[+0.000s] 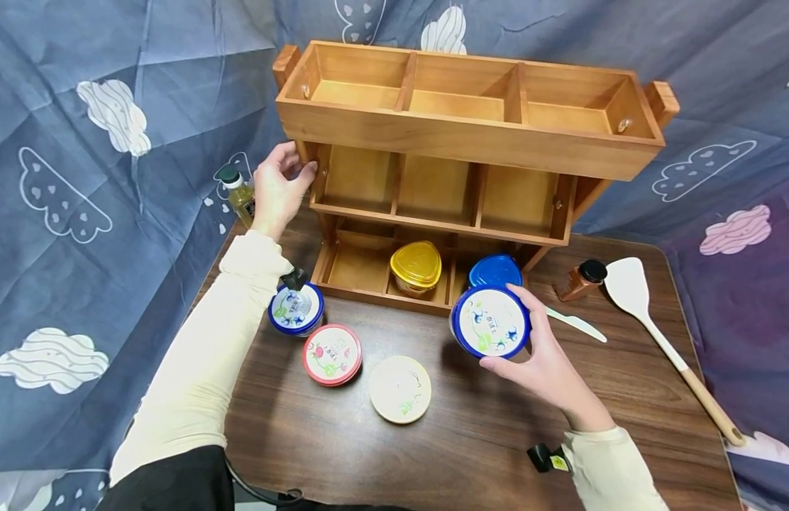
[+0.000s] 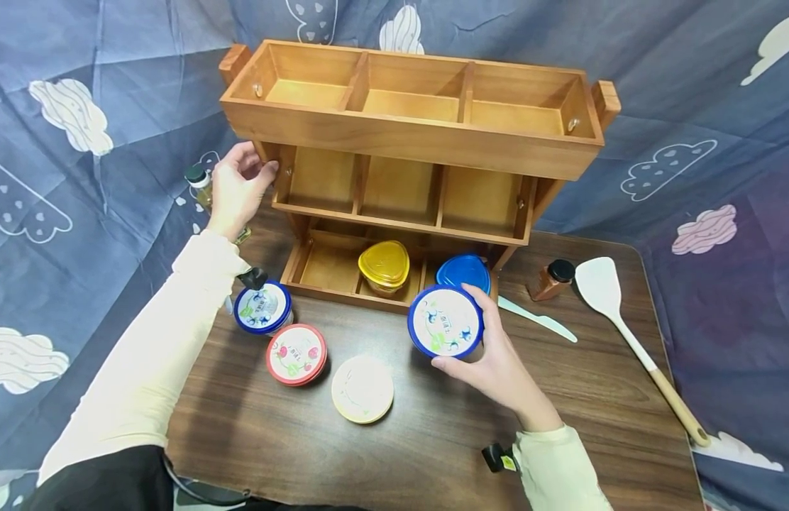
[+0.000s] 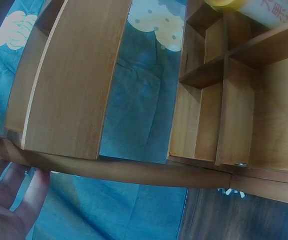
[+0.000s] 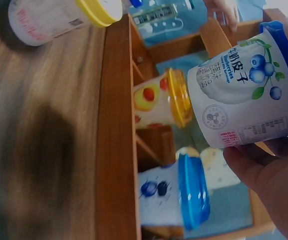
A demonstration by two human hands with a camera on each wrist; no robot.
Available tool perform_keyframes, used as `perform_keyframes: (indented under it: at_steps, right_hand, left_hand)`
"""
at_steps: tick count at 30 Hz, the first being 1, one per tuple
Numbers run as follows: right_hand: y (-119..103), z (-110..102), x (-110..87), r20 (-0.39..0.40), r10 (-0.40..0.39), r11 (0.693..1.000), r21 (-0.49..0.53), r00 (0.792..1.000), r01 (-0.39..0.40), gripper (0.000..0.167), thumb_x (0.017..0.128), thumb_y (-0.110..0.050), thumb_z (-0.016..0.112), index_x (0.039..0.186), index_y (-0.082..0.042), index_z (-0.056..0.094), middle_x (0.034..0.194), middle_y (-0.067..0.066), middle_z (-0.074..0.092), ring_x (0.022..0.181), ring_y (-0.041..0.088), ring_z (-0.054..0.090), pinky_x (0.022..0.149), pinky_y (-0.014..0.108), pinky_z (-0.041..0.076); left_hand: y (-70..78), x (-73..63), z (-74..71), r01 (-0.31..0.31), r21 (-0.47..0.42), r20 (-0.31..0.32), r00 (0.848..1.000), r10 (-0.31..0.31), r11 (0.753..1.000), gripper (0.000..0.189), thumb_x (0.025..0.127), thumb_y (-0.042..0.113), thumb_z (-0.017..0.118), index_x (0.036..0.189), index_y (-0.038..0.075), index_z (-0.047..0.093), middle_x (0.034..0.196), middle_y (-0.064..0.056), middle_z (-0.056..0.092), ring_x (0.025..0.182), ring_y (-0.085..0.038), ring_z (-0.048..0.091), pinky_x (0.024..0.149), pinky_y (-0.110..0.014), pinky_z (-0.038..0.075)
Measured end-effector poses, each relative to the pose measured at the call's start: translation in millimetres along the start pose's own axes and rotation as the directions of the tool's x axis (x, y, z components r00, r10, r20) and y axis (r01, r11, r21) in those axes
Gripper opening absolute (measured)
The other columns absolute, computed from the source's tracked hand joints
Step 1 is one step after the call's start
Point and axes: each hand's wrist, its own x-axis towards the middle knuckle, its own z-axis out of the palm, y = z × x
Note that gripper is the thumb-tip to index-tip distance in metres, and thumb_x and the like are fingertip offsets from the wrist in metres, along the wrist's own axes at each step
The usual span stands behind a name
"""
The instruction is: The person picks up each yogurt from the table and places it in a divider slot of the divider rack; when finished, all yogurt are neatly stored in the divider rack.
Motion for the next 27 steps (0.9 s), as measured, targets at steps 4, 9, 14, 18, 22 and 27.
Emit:
perform_keyframes:
  at_steps: [4,9,14,18,22,27]
  right_hand:
    - [-6,4,16.3,0.034,-0.021,1.000,-0.010,0.999,0.021,0.112,0.071,-0.009,0.088,0.154,-0.033,0.016,0.151,0.005,0.029,0.128,0.012,0.040,0.099,0.007,0.037]
    - [-14,11,35.0,0.071,-0.031,0.999,-0.023,0.997,0.033,0.111,0.071,-0.016,0.089,0.153,-0.037,0.018,0.149,0.001,0.032,0.132,0.017,0.039,0.101,0.008,0.033]
    - [-23,19,53.1,0.118,-0.054,0.998,0.042,0.992,0.050,0.107,0.074,-0.016,0.087,0.153,-0.037,0.018,0.149,0.002,0.033,0.130,0.022,0.042,0.099,0.012,0.041]
    - [-29,26,67.5,0.148,-0.077,0.995,0.070,0.986,0.067,0.106,0.075,-0.017,0.086,0.153,-0.036,0.018,0.148,0.004,0.034,0.130,0.023,0.044,0.099,0.020,0.047]
    - [-35,35,82.7,0.172,-0.097,0.995,0.055,0.980,0.089,0.106,0.073,-0.020,0.088,0.152,-0.037,0.019,0.148,0.003,0.036,0.131,0.022,0.043,0.105,0.039,0.045]
    - [-40,49,102.7,0.213,-0.128,0.992,0.049,0.969,0.120,0.103,0.072,-0.024,0.089,0.151,-0.034,0.022,0.146,0.002,0.041,0.130,0.021,0.044,0.109,0.051,0.037]
  left_hand:
    - [1.2,-0.5,0.8,0.004,-0.006,0.006,1.000,-0.004,1.000,0.035,0.088,0.017,0.070,0.121,0.006,0.065,0.115,-0.012,0.073,0.102,-0.016,0.068,0.091,-0.023,0.052]
    - [0.4,-1.0,0.1,0.003,0.007,0.004,1.000,-0.003,1.000,0.035,0.088,0.017,0.071,0.121,0.007,0.066,0.115,-0.011,0.073,0.101,-0.017,0.068,0.091,-0.024,0.052]
    - [-1.5,0.0,-0.4,0.004,0.010,0.004,1.000,-0.004,1.000,0.034,0.089,0.018,0.071,0.121,0.008,0.066,0.115,-0.010,0.073,0.102,-0.016,0.068,0.092,-0.025,0.052]
    - [-2.1,1.1,0.1,0.006,0.011,0.003,1.000,-0.006,1.000,0.034,0.089,0.019,0.070,0.121,0.009,0.066,0.115,-0.009,0.073,0.102,-0.016,0.068,0.092,-0.025,0.052]
    - [-2.1,2.0,0.7,0.001,0.009,0.001,1.000,-0.001,1.000,0.034,0.089,0.018,0.070,0.121,0.008,0.066,0.116,-0.009,0.073,0.102,-0.015,0.068,0.092,-0.024,0.052]
    - [-1.3,1.3,1.2,0.004,0.015,-0.005,1.000,-0.004,1.000,0.034,0.089,0.017,0.070,0.121,0.008,0.066,0.115,-0.009,0.073,0.102,-0.015,0.068,0.092,-0.025,0.052]
